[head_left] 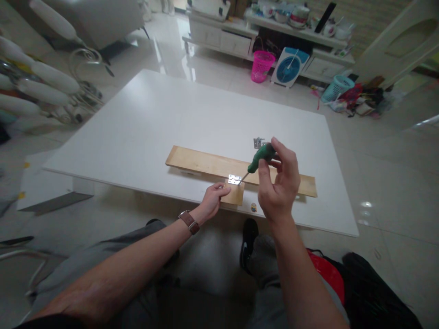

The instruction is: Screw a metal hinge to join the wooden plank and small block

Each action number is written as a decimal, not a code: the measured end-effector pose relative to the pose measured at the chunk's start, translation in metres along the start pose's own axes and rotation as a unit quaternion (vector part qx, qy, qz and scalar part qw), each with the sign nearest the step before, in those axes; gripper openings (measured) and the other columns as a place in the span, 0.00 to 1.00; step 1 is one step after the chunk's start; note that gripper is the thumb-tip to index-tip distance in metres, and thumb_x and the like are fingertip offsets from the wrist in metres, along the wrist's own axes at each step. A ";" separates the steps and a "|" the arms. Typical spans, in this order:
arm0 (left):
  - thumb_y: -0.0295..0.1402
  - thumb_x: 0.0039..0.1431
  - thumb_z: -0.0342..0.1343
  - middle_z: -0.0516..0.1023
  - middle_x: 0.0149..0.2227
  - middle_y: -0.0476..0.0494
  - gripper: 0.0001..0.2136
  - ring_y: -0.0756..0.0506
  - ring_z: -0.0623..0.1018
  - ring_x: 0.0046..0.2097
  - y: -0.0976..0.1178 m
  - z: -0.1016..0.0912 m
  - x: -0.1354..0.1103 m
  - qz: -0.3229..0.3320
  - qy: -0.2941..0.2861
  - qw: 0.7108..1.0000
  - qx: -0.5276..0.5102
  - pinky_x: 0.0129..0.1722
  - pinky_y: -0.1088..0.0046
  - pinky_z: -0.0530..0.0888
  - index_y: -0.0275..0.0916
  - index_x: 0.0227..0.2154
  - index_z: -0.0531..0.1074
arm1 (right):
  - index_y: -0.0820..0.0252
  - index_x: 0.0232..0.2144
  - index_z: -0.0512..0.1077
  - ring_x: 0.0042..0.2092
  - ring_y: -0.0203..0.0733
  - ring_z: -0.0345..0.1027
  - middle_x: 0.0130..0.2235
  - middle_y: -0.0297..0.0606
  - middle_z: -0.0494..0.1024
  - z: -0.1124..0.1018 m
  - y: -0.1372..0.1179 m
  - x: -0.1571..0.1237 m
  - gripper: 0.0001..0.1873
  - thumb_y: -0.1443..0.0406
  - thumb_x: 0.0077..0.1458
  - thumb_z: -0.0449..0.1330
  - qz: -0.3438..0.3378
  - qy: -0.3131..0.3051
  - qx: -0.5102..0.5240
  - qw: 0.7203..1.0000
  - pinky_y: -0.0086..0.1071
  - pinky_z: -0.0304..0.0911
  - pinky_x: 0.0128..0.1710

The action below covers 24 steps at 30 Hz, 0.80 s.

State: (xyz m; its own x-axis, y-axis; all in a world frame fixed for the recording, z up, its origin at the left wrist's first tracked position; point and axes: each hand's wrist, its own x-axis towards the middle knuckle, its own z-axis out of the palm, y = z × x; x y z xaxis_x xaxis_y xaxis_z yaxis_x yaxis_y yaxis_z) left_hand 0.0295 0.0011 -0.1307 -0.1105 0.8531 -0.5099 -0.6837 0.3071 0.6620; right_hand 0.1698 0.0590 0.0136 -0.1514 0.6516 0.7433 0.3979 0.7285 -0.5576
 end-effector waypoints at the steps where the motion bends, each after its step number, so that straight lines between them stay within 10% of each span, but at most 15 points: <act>1: 0.40 0.30 0.84 0.85 0.33 0.45 0.21 0.44 0.80 0.37 0.000 0.000 0.000 0.000 0.000 1.000 0.000 0.43 0.67 0.74 0.38 0.27 0.82 | 0.41 0.66 0.71 0.53 0.45 0.74 0.55 0.39 0.77 0.000 0.000 0.000 0.26 0.67 0.68 0.60 -0.002 0.006 -0.003 1.000 0.42 0.78 0.46; 24: 0.40 0.35 0.83 0.86 0.35 0.43 0.20 0.42 0.82 0.39 0.001 -0.002 -0.002 -0.002 -0.013 1.000 0.013 0.44 0.65 0.75 0.38 0.29 0.83 | 0.44 0.67 0.71 0.58 0.48 0.73 0.59 0.42 0.76 -0.001 0.000 0.000 0.29 0.68 0.68 0.54 0.008 -0.011 0.011 1.000 0.45 0.79 0.50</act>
State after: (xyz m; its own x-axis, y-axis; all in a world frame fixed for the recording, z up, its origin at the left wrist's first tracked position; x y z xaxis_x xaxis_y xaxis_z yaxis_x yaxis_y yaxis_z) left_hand 0.0276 -0.0015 -0.1305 -0.0891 0.8626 -0.4980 -0.6658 0.3203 0.6739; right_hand 0.1704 0.0588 0.0137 -0.1645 0.6681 0.7256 0.3812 0.7215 -0.5779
